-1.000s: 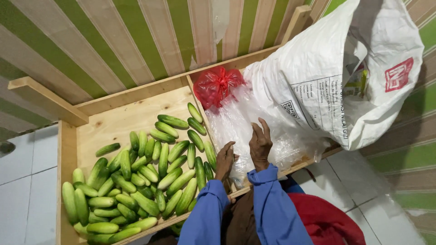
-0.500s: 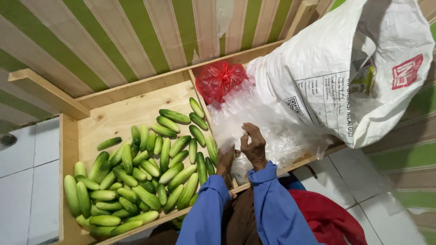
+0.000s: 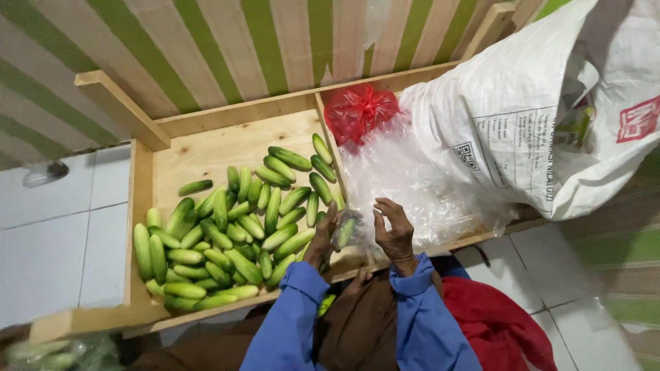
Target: Bagging individual cucumbers and placing them into a cardboard box
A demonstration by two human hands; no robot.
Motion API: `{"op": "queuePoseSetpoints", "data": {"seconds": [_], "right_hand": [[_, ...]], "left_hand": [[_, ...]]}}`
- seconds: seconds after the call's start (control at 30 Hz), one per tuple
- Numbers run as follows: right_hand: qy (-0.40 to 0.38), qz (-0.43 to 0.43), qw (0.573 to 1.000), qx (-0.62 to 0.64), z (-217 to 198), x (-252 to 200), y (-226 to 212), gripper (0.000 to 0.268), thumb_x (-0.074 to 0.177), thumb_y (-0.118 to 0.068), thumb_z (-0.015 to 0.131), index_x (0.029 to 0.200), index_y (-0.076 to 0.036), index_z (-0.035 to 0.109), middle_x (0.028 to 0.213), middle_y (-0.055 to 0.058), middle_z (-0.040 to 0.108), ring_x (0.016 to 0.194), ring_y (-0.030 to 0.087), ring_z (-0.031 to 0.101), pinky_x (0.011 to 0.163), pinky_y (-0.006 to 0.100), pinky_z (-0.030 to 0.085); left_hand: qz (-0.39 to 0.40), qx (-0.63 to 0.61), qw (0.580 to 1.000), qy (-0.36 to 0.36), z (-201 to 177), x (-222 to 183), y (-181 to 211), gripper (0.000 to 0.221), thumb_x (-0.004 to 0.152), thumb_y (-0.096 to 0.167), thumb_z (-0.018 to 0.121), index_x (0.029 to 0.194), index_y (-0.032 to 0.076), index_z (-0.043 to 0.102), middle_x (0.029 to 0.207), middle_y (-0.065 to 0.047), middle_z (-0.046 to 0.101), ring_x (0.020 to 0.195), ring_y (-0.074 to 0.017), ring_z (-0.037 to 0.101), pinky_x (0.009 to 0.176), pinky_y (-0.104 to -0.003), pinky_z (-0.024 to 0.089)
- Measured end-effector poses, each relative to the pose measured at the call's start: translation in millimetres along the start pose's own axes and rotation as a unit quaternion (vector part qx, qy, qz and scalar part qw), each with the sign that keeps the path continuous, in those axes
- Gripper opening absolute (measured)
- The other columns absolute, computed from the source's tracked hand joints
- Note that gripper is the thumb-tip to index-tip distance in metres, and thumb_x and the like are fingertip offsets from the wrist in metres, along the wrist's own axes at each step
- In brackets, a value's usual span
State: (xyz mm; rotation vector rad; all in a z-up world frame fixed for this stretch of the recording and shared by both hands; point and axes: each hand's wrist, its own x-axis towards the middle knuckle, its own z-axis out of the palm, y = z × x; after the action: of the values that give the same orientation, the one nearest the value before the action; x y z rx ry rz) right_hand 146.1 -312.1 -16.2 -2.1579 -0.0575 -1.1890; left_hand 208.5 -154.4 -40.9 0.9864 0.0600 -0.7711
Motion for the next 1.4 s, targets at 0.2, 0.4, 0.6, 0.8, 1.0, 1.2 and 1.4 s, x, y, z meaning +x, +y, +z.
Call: {"op": "queuePoseSetpoints", "data": {"seconds": [0.2, 0.4, 0.6, 0.8, 1.0, 1.2, 1.4], "right_hand": [[-0.048, 0.005, 0.997, 0.053, 12.4, -11.3, -45.0, 0.014, 0.092, 0.004, 0.072, 0.102, -0.006, 0.076, 0.108, 0.01, 0.075, 0.093, 0.028, 0.074, 0.072, 0.033, 0.063], [-0.052, 0.191, 0.967, 0.162, 34.3, -45.8, -78.8, 0.032, 0.104, -0.003, 0.057, 0.134, -0.006, 0.067, 0.135, 0.016, 0.061, 0.113, 0.029, 0.068, 0.089, 0.039, 0.058], [-0.195, 0.382, 0.89, 0.156, 59.6, -93.2, -136.9, 0.024, 0.095, -0.011, 0.069, 0.117, -0.007, 0.075, 0.101, 0.021, 0.076, 0.094, 0.027, 0.074, 0.083, 0.043, 0.057], [-0.318, 0.362, 0.875, 0.057, 80.8, -105.1, -151.3, 0.036, 0.074, -0.029, 0.078, 0.098, -0.003, 0.069, 0.082, 0.023, 0.072, 0.084, 0.042, 0.072, 0.076, 0.056, 0.053], [-0.43, 0.377, 0.82, -0.021, 89.6, -111.0, -136.4, 0.026, 0.062, -0.034, 0.08, 0.079, -0.015, 0.074, 0.073, 0.009, 0.073, 0.078, 0.036, 0.074, 0.064, 0.043, 0.055], [-0.314, 0.485, 0.766, 0.282, 60.6, -87.8, -170.7, 0.051, 0.087, -0.029, 0.086, 0.123, 0.0, 0.065, 0.104, 0.018, 0.067, 0.095, 0.027, 0.061, 0.083, 0.049, 0.054], [-0.202, 0.468, 0.803, 0.309, 52.2, -87.2, -185.4, 0.07, 0.082, -0.022, 0.088, 0.138, 0.004, 0.055, 0.121, 0.02, 0.061, 0.109, 0.023, 0.056, 0.093, 0.048, 0.052]], "left_hand": [[0.066, 0.146, 0.987, 0.032, -22.5, -58.5, -6.1, 0.032, 0.088, 0.03, 0.084, 0.114, 0.012, 0.081, 0.109, -0.01, 0.078, 0.101, -0.0152, 0.069, 0.088, -0.036, 0.059], [0.109, -0.152, 0.964, 0.187, -97.8, -62.1, -53.6, 0.031, 0.093, 0.034, 0.078, 0.113, 0.011, 0.074, 0.109, -0.008, 0.072, 0.104, -0.0196, 0.067, 0.089, -0.038, 0.059], [0.151, -0.338, 0.906, 0.207, -110.2, -76.2, -62.0, 0.044, 0.099, 0.033, 0.07, 0.133, 0.007, 0.064, 0.126, -0.015, 0.07, 0.114, -0.0319, 0.068, 0.097, -0.047, 0.056], [0.154, -0.35, 0.893, 0.238, -100.7, -105.5, -57.8, 0.044, 0.094, 0.04, 0.076, 0.126, 0.011, 0.068, 0.116, -0.013, 0.072, 0.106, -0.0263, 0.07, 0.091, -0.044, 0.058], [0.16, -0.345, 0.888, 0.257, -95.0, -124.8, -35.7, 0.047, 0.092, 0.047, 0.077, 0.122, 0.011, 0.068, 0.117, -0.013, 0.07, 0.11, -0.0268, 0.067, 0.092, -0.043, 0.057], [0.19, -0.397, 0.853, 0.28, -122.3, -124.5, -17.1, 0.032, 0.089, 0.04, 0.082, 0.11, 0.017, 0.072, 0.111, -0.006, 0.074, 0.11, -0.0265, 0.07, 0.105, -0.059, 0.046], [0.16, -0.415, 0.84, 0.31, -122.1, -148.4, -2.1, 0.034, 0.094, 0.044, 0.076, 0.114, 0.018, 0.067, 0.131, -0.005, 0.07, 0.134, -0.0331, 0.057, 0.118, -0.072, 0.008]]}}
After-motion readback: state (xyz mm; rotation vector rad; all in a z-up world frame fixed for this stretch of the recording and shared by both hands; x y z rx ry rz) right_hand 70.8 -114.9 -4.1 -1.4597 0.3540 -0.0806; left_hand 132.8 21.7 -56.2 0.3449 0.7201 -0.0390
